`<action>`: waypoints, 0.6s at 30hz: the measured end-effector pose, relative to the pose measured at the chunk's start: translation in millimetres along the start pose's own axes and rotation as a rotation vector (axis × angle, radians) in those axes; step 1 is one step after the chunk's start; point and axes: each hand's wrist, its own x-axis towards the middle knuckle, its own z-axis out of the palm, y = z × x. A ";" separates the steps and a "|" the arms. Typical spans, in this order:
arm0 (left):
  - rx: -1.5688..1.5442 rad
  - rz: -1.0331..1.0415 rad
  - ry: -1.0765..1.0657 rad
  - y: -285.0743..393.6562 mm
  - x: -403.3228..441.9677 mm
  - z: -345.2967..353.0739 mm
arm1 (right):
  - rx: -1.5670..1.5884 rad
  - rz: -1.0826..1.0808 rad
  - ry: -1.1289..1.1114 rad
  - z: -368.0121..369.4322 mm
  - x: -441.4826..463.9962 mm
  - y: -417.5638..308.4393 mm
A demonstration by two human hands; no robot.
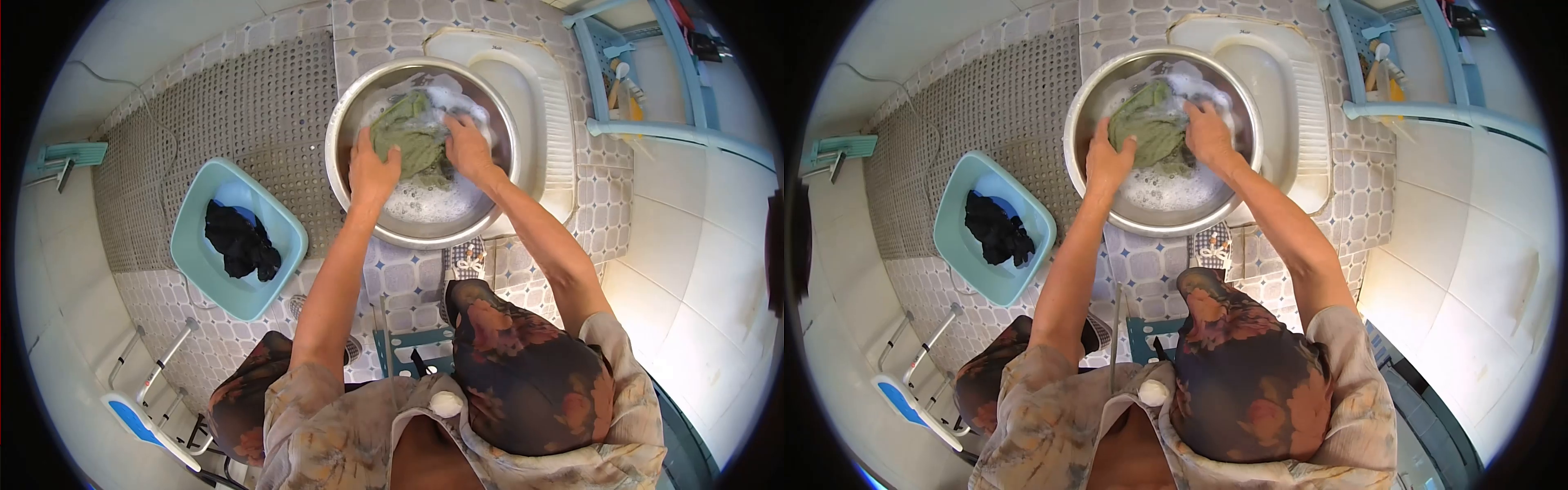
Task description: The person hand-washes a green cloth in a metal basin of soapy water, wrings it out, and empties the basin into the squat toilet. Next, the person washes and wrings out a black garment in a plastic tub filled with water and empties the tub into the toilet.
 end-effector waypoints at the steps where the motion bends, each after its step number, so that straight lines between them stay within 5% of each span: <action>1: -0.051 -0.070 -0.016 -0.4 -1.1 2.7 | 0.330 0.154 -0.091 -3.3 2.4 -6.1; 3: -0.509 -0.406 -0.123 7.1 0.9 4.6 | 0.836 0.395 -0.161 -11.5 1.6 -34.7; 7: -1.139 -0.766 -0.396 21.2 6.6 -12.4 | 1.062 0.246 -0.281 -28.2 -20.4 -101.7; 9: -1.223 -0.473 -0.478 -10.6 18.2 5.6 | 1.047 0.165 -0.373 -29.7 -31.6 -128.5; 12: -1.339 -0.291 -0.557 -37.1 18.1 19.2 | 0.517 -0.333 -0.079 -20.3 -51.1 -159.7; 18: -1.240 -0.520 -0.429 -16.8 1.8 22.9 | -0.075 -0.371 0.081 7.0 -28.1 -143.6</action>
